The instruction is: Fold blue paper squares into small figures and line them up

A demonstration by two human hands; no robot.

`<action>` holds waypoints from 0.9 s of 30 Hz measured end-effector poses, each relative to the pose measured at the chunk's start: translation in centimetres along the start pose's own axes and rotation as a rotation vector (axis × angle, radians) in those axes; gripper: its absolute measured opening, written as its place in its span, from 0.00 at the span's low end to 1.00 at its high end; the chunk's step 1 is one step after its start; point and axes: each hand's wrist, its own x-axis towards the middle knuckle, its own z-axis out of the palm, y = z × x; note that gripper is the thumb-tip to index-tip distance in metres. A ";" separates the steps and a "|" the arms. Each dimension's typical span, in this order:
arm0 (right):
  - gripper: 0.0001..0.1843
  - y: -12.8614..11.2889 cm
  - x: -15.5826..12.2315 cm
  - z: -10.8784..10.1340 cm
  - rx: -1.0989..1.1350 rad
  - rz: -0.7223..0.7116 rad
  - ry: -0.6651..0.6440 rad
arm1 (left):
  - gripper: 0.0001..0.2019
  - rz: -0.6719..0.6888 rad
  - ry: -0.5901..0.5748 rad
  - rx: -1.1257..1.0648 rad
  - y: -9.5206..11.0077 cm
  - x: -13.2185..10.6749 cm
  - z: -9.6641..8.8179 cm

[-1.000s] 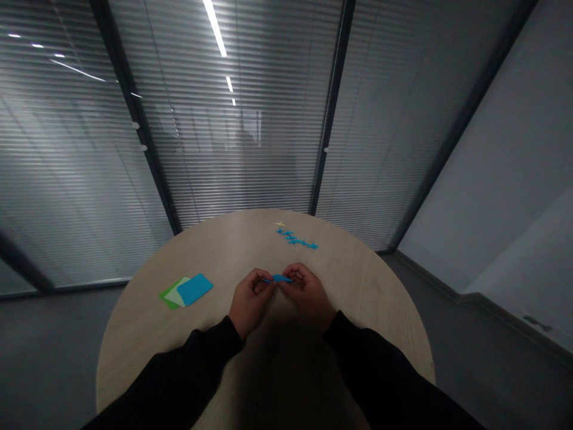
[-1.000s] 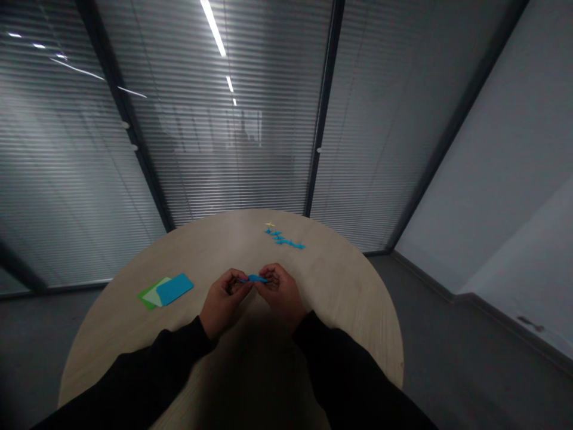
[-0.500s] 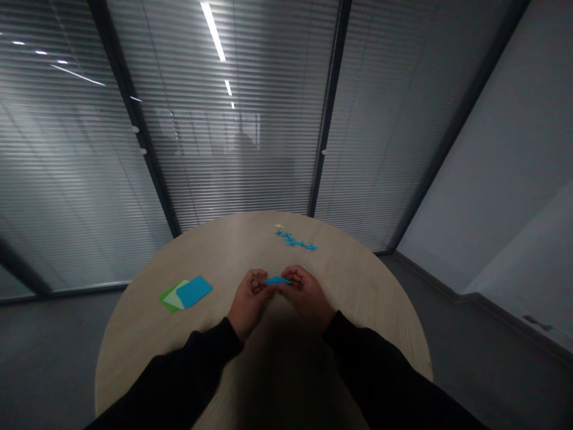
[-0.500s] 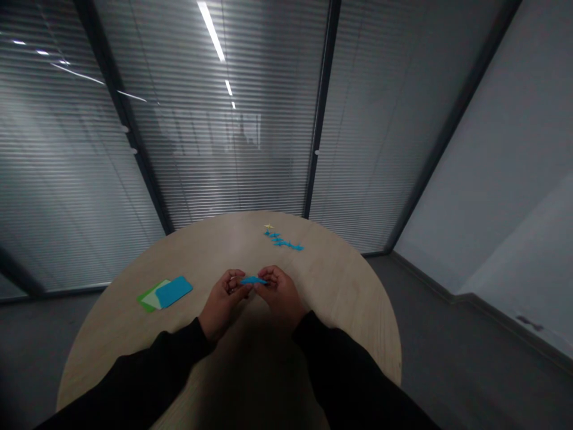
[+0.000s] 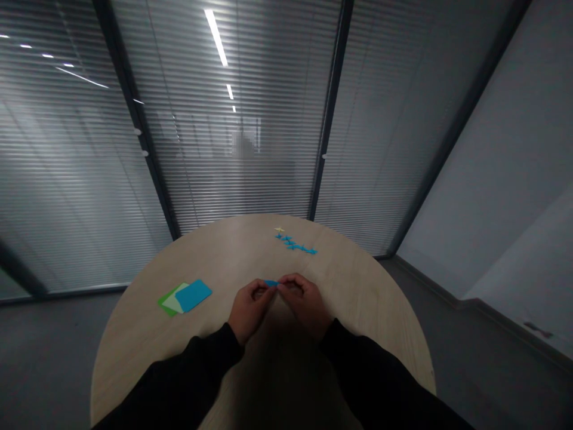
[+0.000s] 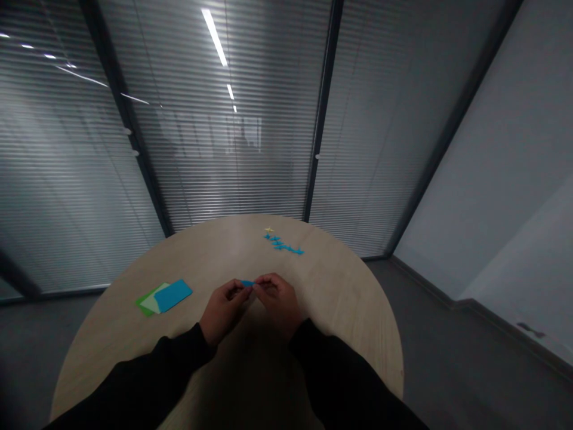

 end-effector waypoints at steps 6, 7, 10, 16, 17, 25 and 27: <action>0.09 0.2 0.2 0.0 -0.131 -0.089 0.056 | 0.14 0.031 0.042 0.002 0.0 0.2 0.0; 0.09 0.2 0.1 0.0 -0.145 -0.081 0.057 | 0.15 0.021 0.037 -0.017 -0.1 0.2 0.0; 0.07 -0.1 0.0 0.2 -0.189 -0.071 0.043 | 0.15 0.002 0.006 -0.035 -0.5 0.3 0.0; 0.05 -0.9 -0.1 0.2 -0.345 -0.118 0.088 | 0.13 -0.006 0.003 -0.008 -0.6 0.1 0.1; 0.04 -1.0 -0.1 0.1 -0.371 -0.133 0.090 | 0.13 -0.003 -0.003 -0.019 -0.6 0.0 0.1; 0.06 -0.7 0.1 -0.3 -0.339 -0.186 0.038 | 0.16 -0.014 -0.103 -0.126 -0.8 0.1 0.1; 0.07 -0.5 0.2 -0.4 -0.277 -0.137 0.010 | 0.15 -0.017 -0.111 -0.105 -1.0 0.1 0.0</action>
